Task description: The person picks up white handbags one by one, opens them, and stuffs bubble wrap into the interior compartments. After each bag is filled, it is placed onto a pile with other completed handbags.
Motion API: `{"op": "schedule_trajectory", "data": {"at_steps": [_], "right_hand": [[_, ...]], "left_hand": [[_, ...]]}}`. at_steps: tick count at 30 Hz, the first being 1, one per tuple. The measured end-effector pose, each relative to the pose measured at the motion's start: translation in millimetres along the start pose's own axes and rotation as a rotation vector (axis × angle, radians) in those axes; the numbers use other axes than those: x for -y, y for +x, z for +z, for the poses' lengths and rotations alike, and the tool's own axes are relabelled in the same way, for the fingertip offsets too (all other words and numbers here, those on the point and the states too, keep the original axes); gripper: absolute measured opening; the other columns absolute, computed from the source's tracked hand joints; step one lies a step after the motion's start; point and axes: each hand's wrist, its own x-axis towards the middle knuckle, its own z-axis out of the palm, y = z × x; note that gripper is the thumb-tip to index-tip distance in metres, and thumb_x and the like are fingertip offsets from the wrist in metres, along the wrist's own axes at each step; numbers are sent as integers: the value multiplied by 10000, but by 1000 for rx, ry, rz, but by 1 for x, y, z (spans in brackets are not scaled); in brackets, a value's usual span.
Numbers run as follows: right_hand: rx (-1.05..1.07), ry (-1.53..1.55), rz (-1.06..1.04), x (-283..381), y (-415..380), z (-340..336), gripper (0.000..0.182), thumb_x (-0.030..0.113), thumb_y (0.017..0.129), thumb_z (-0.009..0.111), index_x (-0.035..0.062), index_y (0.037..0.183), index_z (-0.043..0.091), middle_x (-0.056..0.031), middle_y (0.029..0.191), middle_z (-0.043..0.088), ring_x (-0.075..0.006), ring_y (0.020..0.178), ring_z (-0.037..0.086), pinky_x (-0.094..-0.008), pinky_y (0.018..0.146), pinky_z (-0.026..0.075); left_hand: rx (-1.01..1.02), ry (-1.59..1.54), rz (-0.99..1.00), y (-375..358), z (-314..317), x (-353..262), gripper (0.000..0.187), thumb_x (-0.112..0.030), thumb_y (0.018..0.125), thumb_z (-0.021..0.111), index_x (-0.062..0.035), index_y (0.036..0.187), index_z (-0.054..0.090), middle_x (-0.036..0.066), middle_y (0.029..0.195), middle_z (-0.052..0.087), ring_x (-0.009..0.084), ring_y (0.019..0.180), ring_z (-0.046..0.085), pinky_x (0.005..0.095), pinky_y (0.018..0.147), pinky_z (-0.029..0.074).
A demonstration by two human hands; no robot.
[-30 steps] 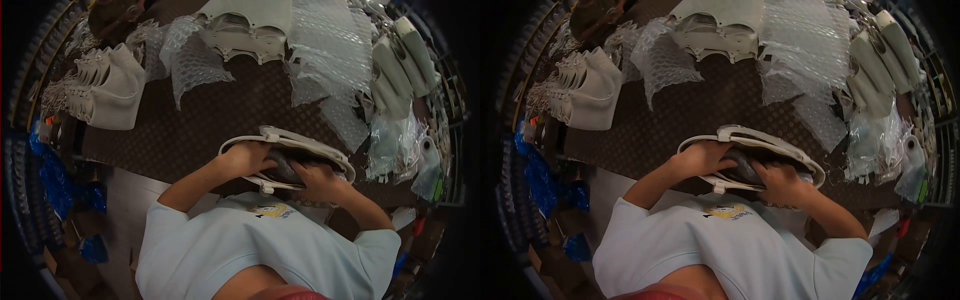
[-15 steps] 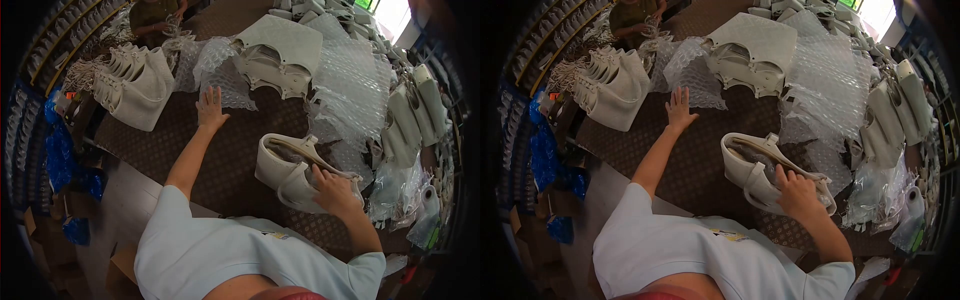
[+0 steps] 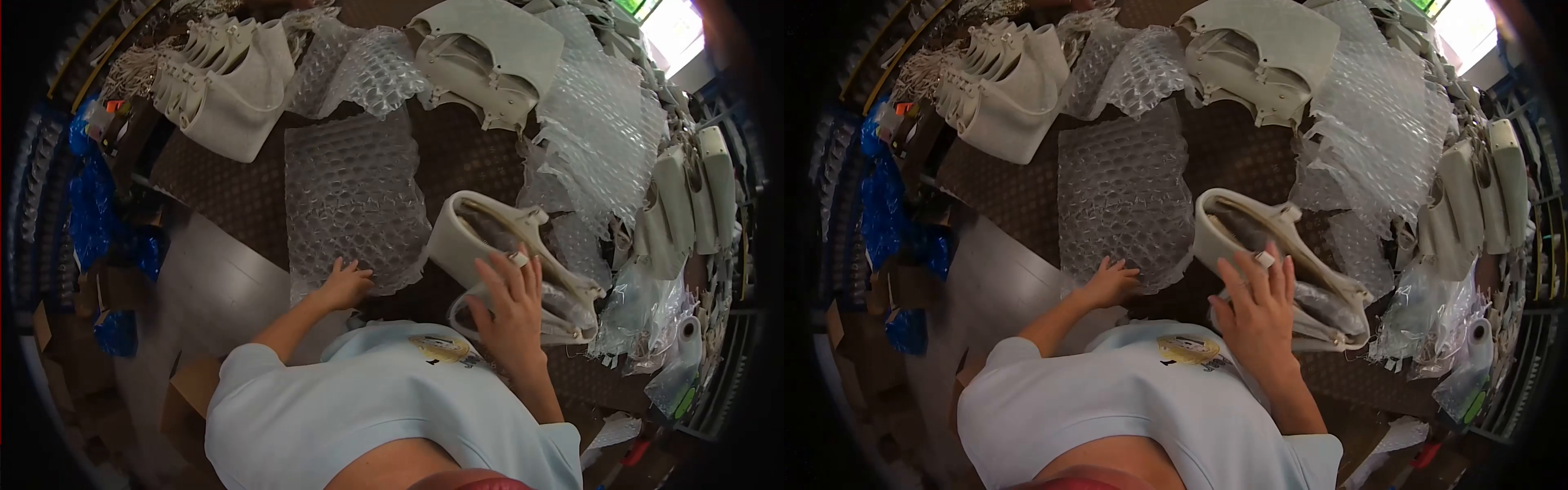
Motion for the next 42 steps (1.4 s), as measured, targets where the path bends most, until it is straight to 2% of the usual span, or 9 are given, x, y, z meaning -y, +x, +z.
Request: {"op": "schedule_trajectory", "data": {"at_steps": [6, 12, 18, 20, 26, 33, 36, 40, 42], "right_hand": [[-339, 155, -154, 22, 12, 8, 333, 100, 709, 691, 70, 1033, 622, -129, 1325, 415, -407, 1281, 302, -549, 1022, 247], [154, 366, -353, 34, 67, 181, 633, 201, 734, 707, 90, 1291, 426, -190, 1365, 351, -413, 1287, 286, -509, 974, 339], [563, -6, -190, 63, 52, 268, 683, 356, 787, 631, 117, 1358, 340, -187, 1355, 358, -370, 1233, 369, -458, 944, 380], [1040, 91, -213, 81, 57, 251, 687, 360, 748, 649, 131, 1338, 381, -158, 1269, 426, -359, 1138, 439, -436, 906, 403], [263, 221, -326, 87, 92, 276, 443, 285, 769, 631, 110, 1169, 556, -127, 1128, 538, -318, 1009, 525, -393, 840, 448], [621, 549, -87, 76, 107, 275, 454, 245, 766, 634, 111, 1185, 521, -146, 1226, 463, -355, 1114, 447, -430, 855, 431], [-178, 121, -67, 49, 141, 276, 550, 302, 741, 647, 107, 1225, 472, -172, 1124, 532, -396, 1070, 484, -508, 923, 355], [-195, -206, 221, 2, 162, 307, 623, 347, 704, 666, 98, 1232, 450, -189, 1098, 540, -403, 1071, 485, -550, 946, 303], [367, -56, 368, -4, 164, 289, 691, 401, 679, 673, 66, 1237, 441, -220, 1125, 512, -410, 1105, 458, -513, 944, 333]], "left_hand": [[-266, 17, -28, -40, 28, -7, 307, -215, 781, 633, -196, 1087, 623, 13, 1354, 430, 314, 1329, 254, 622, 1043, 109], [-743, -107, -382, -83, 36, -2, 531, -348, 785, 649, -202, 1267, 480, 72, 1422, 321, 318, 1342, 217, 593, 1051, 95], [-1452, -1792, -1330, -123, 21, 1, 718, -468, 767, 652, -87, 1313, 383, 132, 1344, 389, 330, 1231, 377, 570, 991, 261], [-1056, -2566, -597, -134, 99, 59, 675, -311, 801, 636, -50, 1346, 337, 154, 1160, 535, 322, 1046, 536, 505, 850, 442], [-1197, -2016, -772, -158, 47, 48, 421, -195, 840, 532, -49, 1228, 456, 107, 1049, 572, 282, 902, 593, 382, 699, 502], [-1126, -1952, -573, -167, -60, 39, 568, -248, 865, 518, -51, 1355, 309, 109, 1105, 563, 273, 912, 606, 383, 695, 515], [-1084, -1826, -444, -140, -97, 23, 699, -379, 883, 513, -57, 1413, 191, 140, 1282, 455, 288, 1078, 539, 383, 691, 525], [-1158, -1513, -84, -85, -114, 16, 847, -576, 851, 462, -60, 1430, 122, 148, 1473, 136, 307, 1335, 195, 460, 952, 369], [-1132, -1138, -88, -55, -96, 24, 885, -627, 831, 448, -65, 1431, 119, 148, 1499, 43, 319, 1379, 64, 507, 1022, 279]]}}
